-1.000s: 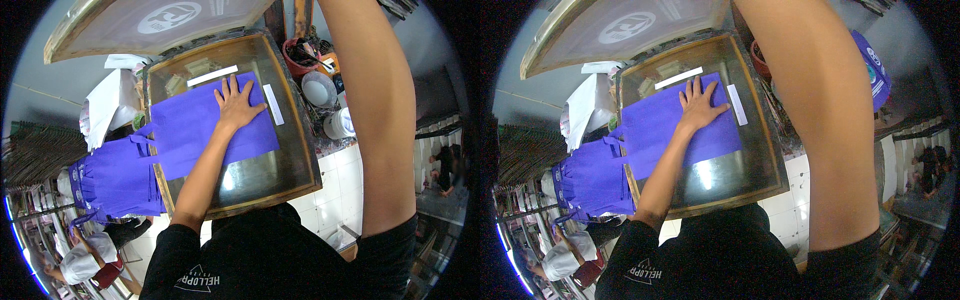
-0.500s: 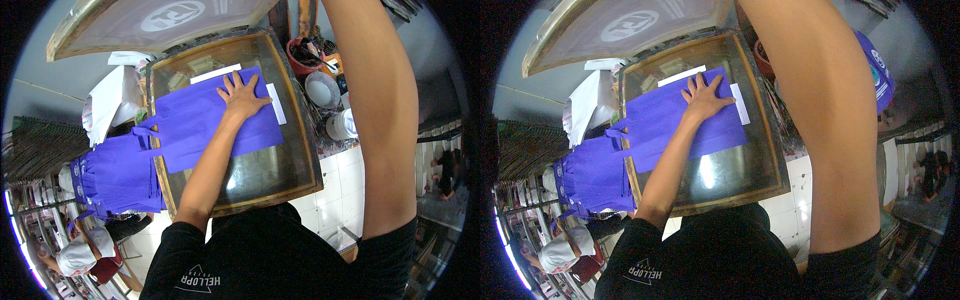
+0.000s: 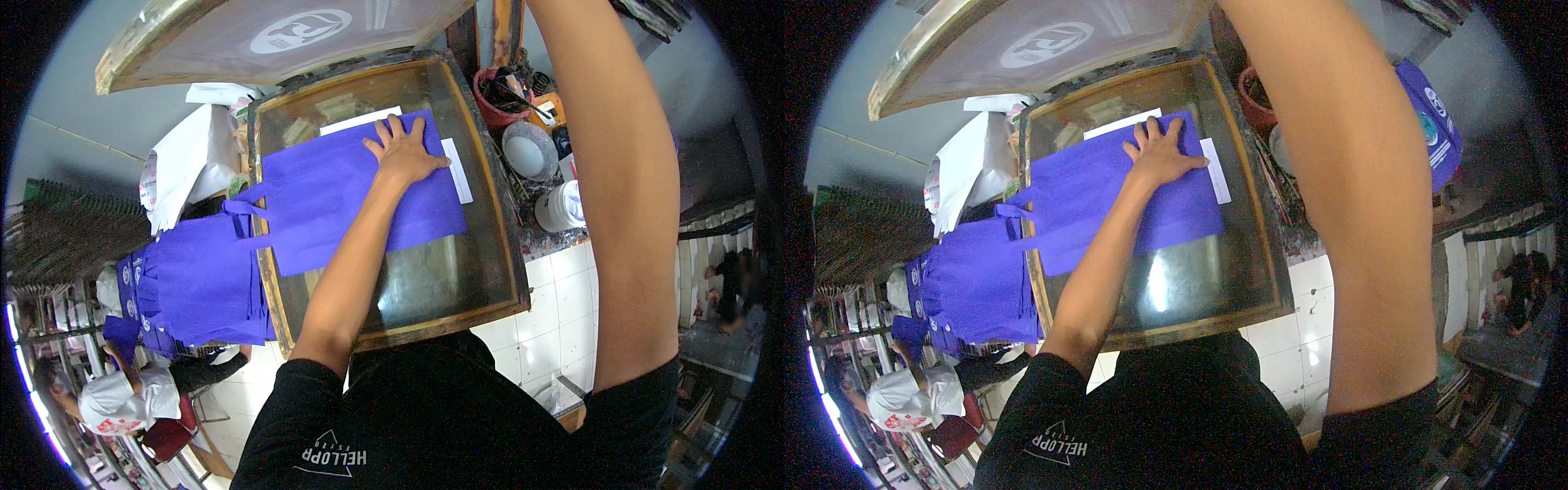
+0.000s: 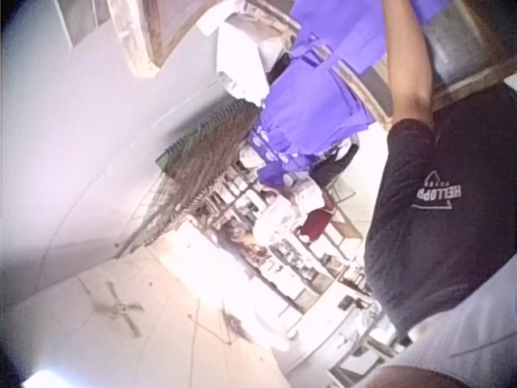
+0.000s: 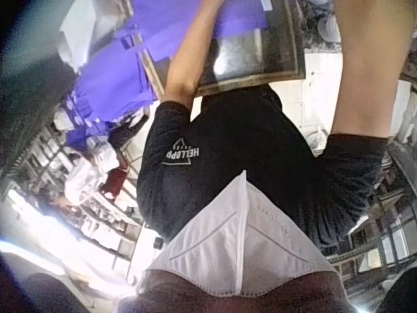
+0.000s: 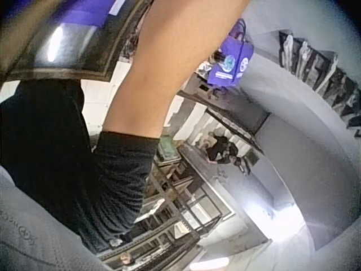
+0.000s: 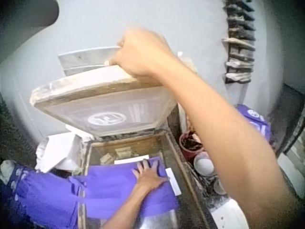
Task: The person performs screen printing on blue tote bags by placing a bag on the printing bed, lowering the screen frame, and using a squeegee to apply white ink. They repeat this for several bags, stacking the printed items to the side.
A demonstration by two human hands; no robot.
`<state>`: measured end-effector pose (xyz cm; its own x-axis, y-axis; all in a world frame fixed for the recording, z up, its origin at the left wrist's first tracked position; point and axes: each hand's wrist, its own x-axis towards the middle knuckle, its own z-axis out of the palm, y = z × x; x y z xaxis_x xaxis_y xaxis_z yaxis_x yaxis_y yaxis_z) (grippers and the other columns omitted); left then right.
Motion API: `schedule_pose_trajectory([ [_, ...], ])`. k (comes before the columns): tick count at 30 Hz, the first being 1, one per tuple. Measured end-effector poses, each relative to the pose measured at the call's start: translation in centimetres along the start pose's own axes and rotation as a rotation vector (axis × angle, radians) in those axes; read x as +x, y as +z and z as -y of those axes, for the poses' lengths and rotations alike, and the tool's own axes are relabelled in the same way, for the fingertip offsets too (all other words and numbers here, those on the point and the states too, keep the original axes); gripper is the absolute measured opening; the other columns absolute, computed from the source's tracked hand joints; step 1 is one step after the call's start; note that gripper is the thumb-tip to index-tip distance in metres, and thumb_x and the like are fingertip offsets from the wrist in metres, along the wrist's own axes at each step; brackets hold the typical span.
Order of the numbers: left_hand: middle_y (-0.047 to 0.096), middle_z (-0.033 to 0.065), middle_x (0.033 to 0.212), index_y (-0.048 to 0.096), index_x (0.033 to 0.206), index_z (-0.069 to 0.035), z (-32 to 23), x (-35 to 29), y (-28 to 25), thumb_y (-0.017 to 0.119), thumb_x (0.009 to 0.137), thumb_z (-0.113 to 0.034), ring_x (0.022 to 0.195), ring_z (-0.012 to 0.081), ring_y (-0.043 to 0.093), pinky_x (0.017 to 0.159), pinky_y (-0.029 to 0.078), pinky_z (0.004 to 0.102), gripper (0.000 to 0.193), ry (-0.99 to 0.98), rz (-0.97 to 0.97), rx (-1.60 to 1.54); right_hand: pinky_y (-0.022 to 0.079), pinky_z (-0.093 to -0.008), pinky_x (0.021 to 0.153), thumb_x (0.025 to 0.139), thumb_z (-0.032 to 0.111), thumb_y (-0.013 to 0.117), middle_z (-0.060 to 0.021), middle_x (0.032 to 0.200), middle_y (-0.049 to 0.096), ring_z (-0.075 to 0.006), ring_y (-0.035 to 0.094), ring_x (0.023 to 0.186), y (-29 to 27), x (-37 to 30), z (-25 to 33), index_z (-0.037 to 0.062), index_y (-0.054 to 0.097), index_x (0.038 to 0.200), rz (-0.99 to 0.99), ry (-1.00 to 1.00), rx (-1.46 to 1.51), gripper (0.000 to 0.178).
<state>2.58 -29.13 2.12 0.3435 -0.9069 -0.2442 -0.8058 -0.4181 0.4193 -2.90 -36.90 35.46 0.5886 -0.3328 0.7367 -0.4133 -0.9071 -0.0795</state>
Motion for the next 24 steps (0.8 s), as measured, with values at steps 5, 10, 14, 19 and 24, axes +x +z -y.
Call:
schedule_pose_trajectory([
  [5, 0.046, 0.0320, 0.148, 0.047, 0.148, -0.003, 0.7, -4.2, -2.7, 0.075, 0.086, -0.051, 0.142, 0.0437, 0.040, 0.115, 0.034, 0.0551, 0.083, 0.320, -0.408, -0.594, 0.057, -0.0418, 0.079, 0.088, 0.040, 0.076, -0.0204, 0.090, 0.076, -0.0304, 0.072, 0.079, -2.3, -4.4, 4.4, 0.0001, 0.078, 0.102, 0.305, 0.452, 0.093, 0.042],
  [10, 0.072, 0.0222, 0.113, 0.060, 0.125, 0.010, 5.0, -20.5, -7.1, 0.058, 0.103, -0.031, 0.099, 0.0267, 0.072, 0.097, 0.053, 0.0463, 0.046, 0.480, -0.428, -1.381, 0.045, -0.0401, 0.056, 0.083, 0.037, 0.081, -0.0100, 0.069, 0.061, -0.0294, 0.058, 0.061, 1.7, -18.0, 5.0, 0.0044, 0.069, 0.079, -0.065, -0.003, 0.133, 0.035],
  [14, 0.074, 0.0148, 0.079, 0.071, 0.097, 0.005, 8.5, -25.5, 1.0, 0.064, 0.099, -0.027, 0.078, 0.0216, 0.071, 0.082, 0.054, 0.0344, 0.033, -0.070, -0.132, -1.390, 0.049, -0.0460, 0.063, 0.087, 0.047, 0.073, -0.0122, 0.071, 0.064, -0.0337, 0.064, 0.069, 3.5, -26.1, 6.0, 0.0063, 0.065, 0.074, 0.249, 0.174, 0.269, 0.044],
  [19, 0.071, 0.0148, 0.074, 0.071, 0.088, 0.006, 9.2, -25.7, 4.2, 0.067, 0.096, -0.024, 0.065, 0.0179, 0.067, 0.069, 0.052, 0.0314, 0.031, -0.268, -0.083, -1.465, 0.049, -0.0455, 0.064, 0.085, 0.046, 0.073, -0.0114, 0.072, 0.065, -0.0328, 0.065, 0.070, 6.0, -29.9, 6.8, 0.0069, 0.066, 0.076, 0.521, 0.113, 0.324, 0.041],
  [24, 0.069, 0.0156, 0.070, 0.070, 0.083, 0.006, 9.2, -25.5, 4.6, 0.068, 0.095, -0.019, 0.058, 0.0189, 0.063, 0.063, 0.051, 0.0314, 0.028, -0.312, -0.079, -1.469, 0.047, -0.0425, 0.061, 0.082, 0.044, 0.078, -0.0092, 0.068, 0.061, -0.0301, 0.063, 0.067, 8.4, -31.5, 7.2, 0.0063, 0.063, 0.077, 0.417, 0.002, 0.280, 0.041],
])
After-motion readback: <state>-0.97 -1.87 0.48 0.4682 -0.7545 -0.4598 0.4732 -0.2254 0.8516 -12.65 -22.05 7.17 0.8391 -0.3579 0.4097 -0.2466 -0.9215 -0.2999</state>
